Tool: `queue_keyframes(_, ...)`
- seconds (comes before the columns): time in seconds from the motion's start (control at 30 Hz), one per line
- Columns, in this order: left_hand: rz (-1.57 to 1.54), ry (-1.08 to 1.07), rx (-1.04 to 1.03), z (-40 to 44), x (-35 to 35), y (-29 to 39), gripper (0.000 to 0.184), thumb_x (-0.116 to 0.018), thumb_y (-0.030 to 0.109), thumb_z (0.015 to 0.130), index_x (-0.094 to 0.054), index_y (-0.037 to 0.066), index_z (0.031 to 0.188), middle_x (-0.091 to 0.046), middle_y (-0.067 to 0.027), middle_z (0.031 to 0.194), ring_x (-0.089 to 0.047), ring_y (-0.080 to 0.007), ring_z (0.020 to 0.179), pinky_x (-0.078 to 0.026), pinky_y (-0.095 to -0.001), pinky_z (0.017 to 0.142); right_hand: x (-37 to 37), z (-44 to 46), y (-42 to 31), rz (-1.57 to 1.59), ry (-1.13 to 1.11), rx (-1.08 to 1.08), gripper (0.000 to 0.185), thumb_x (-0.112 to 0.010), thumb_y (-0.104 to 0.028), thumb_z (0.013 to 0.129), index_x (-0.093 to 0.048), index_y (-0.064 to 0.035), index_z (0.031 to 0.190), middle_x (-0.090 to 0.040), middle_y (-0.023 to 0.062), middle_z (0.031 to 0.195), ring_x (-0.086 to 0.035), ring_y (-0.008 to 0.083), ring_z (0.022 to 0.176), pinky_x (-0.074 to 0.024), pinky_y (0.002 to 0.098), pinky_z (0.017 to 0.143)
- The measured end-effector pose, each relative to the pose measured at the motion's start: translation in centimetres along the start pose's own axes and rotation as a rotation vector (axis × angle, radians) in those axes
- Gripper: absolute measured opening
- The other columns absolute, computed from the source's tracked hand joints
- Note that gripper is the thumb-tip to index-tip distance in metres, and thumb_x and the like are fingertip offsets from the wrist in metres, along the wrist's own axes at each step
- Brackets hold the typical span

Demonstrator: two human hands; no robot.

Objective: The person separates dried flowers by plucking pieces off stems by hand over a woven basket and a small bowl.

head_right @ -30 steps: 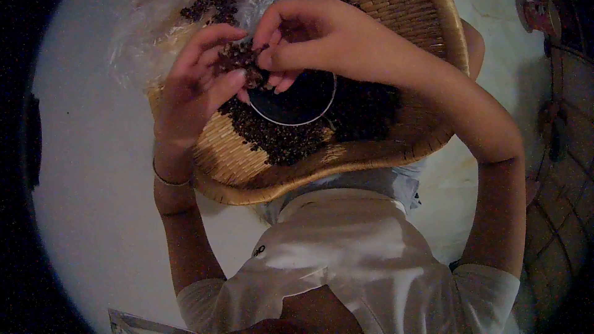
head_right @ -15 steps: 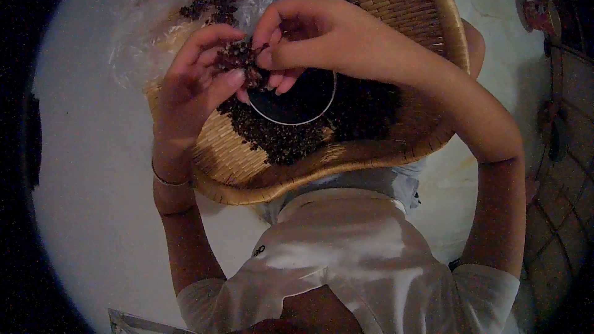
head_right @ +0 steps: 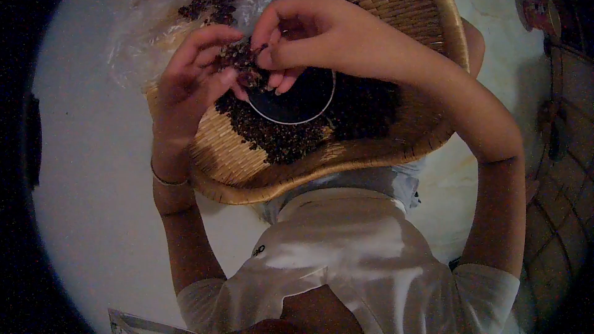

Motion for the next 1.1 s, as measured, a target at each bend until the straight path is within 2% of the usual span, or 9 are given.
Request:
queue_keyframes(0.67, 0.029, 0.0, -0.004, -0.12, -0.02, 0.12, 0.035, -0.052, 0.0, 0.084, -0.042, 0.001, 0.117, -0.057, -0.0067, 0.096, -0.055, -0.0086, 0.084, -0.046, -0.0203, 0.069, -0.08, -0.01, -0.01, 0.024, -0.017, 0.004, 0.017, -0.055, -0.006, 0.083, -0.052, 0.0033, 0.097, -0.058, 0.0097, 0.088, -0.061, 0.0157, 0.074, -0.0526, 0.026, 0.07)
queue_keyframes(0.93, -0.014, -0.017, -0.024, -0.15, 0.02, 0.09, 0.035, -0.051, 0.001, 0.084, -0.042, -0.001, 0.118, -0.052, -0.0086, 0.103, -0.052, -0.0093, 0.088, -0.046, -0.0219, 0.071, -0.02, -0.03, 0.01, 0.025, -0.021, 0.01, 0.017, -0.055, -0.007, 0.084, -0.052, 0.003, 0.097, -0.058, 0.0096, 0.088, -0.061, 0.0151, 0.074, -0.0522, 0.0257, 0.069)
queue_keyframes(1.1, 0.024, -0.005, -0.008, -0.09, -0.01, 0.12, 0.035, -0.052, 0.001, 0.084, -0.042, 0.0, 0.118, -0.052, -0.008, 0.101, -0.052, -0.0087, 0.086, -0.046, -0.0217, 0.071, -0.04, -0.07, 0.04, 0.029, -0.013, 0.005, 0.017, -0.055, -0.007, 0.084, -0.052, 0.0032, 0.097, -0.058, 0.0096, 0.087, -0.061, 0.0149, 0.074, -0.0521, 0.0251, 0.069)
Point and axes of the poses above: each hand's wrist, its own z-axis towards the middle knuckle, its own x-axis out of the back of the hand, y = z × x, the point moved 5 cm from there along z, towards the middle knuckle
